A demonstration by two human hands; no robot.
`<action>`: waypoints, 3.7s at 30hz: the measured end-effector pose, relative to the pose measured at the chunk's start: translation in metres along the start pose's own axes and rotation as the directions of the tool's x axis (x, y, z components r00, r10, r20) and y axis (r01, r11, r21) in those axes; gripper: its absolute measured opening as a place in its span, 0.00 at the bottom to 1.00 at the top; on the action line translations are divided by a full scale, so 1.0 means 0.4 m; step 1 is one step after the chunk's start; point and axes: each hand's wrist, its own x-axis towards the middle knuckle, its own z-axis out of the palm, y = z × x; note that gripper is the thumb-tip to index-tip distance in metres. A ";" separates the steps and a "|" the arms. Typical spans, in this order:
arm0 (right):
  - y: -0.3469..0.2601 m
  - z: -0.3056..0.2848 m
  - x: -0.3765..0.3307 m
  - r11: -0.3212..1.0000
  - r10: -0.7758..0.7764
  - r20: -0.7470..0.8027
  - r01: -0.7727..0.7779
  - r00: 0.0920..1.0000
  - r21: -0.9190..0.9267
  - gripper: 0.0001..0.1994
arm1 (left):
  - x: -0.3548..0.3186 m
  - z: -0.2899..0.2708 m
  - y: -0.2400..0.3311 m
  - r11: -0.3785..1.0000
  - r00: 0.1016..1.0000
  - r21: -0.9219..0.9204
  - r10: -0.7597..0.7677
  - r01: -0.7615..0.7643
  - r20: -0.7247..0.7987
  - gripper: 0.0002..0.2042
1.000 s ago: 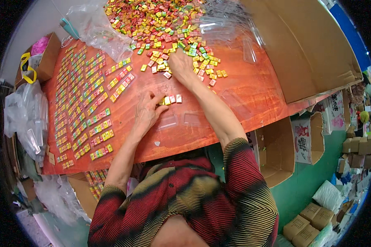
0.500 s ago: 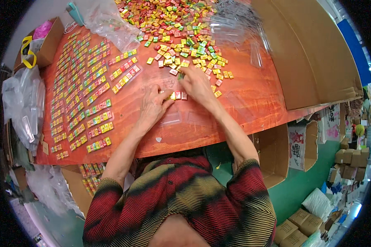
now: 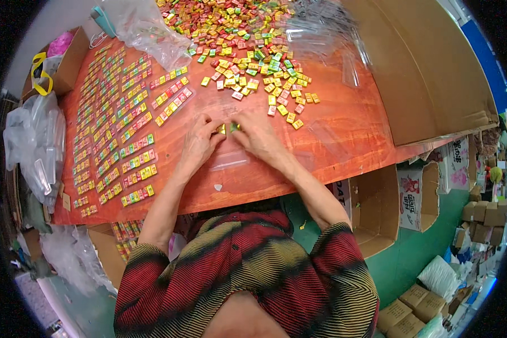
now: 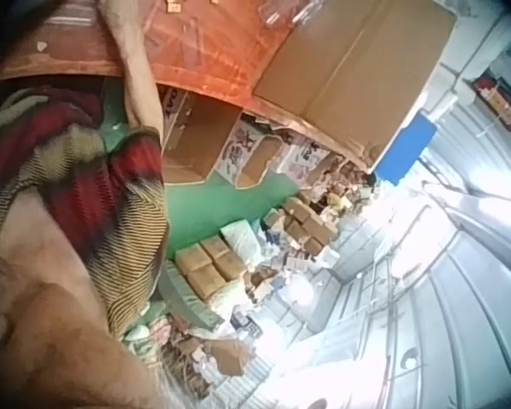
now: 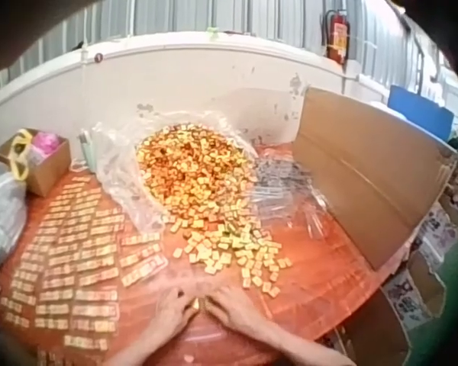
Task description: Sorting and arranging small colorful packets into rows on a table.
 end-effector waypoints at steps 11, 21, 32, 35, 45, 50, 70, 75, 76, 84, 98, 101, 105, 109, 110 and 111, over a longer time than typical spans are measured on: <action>0.009 -0.040 -0.029 0.974 0.171 -0.031 -0.174 0.985 -0.143 0.13 | 0.001 0.012 0.011 0.993 0.998 0.115 0.041 -0.035 -0.049 0.17; 0.028 -0.042 -0.029 0.908 0.213 0.091 -0.162 0.973 -0.387 0.09 | -0.002 0.013 0.014 0.989 0.998 0.149 0.025 -0.016 -0.058 0.16; 0.017 -0.022 -0.002 0.913 0.172 0.081 -0.128 0.982 -0.388 0.03 | 0.000 0.015 0.017 0.989 0.997 0.148 0.038 -0.027 -0.072 0.16; 0.016 -0.042 -0.007 0.881 0.143 0.111 -0.076 0.984 -0.466 0.04 | -0.004 0.011 0.018 0.989 0.997 0.146 0.033 -0.021 -0.075 0.16; 0.015 -0.033 0.010 0.914 0.182 0.218 -0.083 0.959 -0.397 0.11 | -0.006 0.012 0.014 0.993 0.997 0.115 0.032 -0.023 -0.074 0.18; -0.001 -0.069 -0.023 0.925 0.335 0.133 -0.299 0.933 -0.235 0.24 | -0.007 0.008 0.007 0.997 0.999 0.068 0.023 -0.021 -0.036 0.20; 0.008 -0.054 -0.005 0.950 0.220 -0.076 -0.231 0.973 -0.208 0.19 | -0.006 0.006 0.017 0.996 0.996 0.076 0.043 -0.037 -0.077 0.20; 0.014 -0.075 -0.038 0.896 0.431 0.255 -0.375 0.866 -0.239 0.24 | 0.006 0.007 0.006 0.996 0.997 0.050 0.074 -0.073 -0.013 0.20; 0.019 -0.057 -0.039 0.921 0.376 0.246 -0.332 0.893 -0.202 0.24 | 0.010 0.007 0.009 0.995 0.997 0.048 0.082 -0.083 0.015 0.20; 0.027 -0.019 -0.026 0.971 0.223 0.208 -0.197 0.952 -0.137 0.17 | 0.017 0.031 0.013 0.987 0.988 0.085 0.141 -0.136 -0.057 0.19; -0.122 0.000 -0.127 0.978 0.181 0.294 -0.139 0.938 -0.158 0.21 | -0.197 -0.020 0.055 0.964 0.993 0.258 0.087 -0.063 -0.081 0.22; -0.146 0.004 -0.134 0.930 0.113 0.311 0.010 0.944 -0.368 0.23 | -0.214 -0.022 0.071 0.920 0.997 0.387 0.078 -0.066 -0.016 0.23; -0.164 0.030 -0.174 0.936 0.149 0.295 -0.038 0.944 -0.351 0.26 | -0.241 -0.005 0.073 0.854 0.992 0.512 0.124 -0.089 -0.035 0.27; -0.163 0.039 -0.177 0.903 0.172 0.306 -0.026 0.936 -0.429 0.28 | -0.246 -0.005 0.066 0.847 0.990 0.523 0.132 -0.093 -0.039 0.29; -0.163 0.042 -0.176 0.903 0.181 0.314 -0.031 0.932 -0.429 0.29 | -0.245 -0.011 0.072 0.860 0.998 0.507 0.068 -0.059 0.002 0.29; -0.165 0.049 -0.179 0.902 0.179 0.312 -0.029 0.933 -0.430 0.29 | -0.244 -0.015 0.076 0.869 0.999 0.493 0.004 -0.024 0.042 0.29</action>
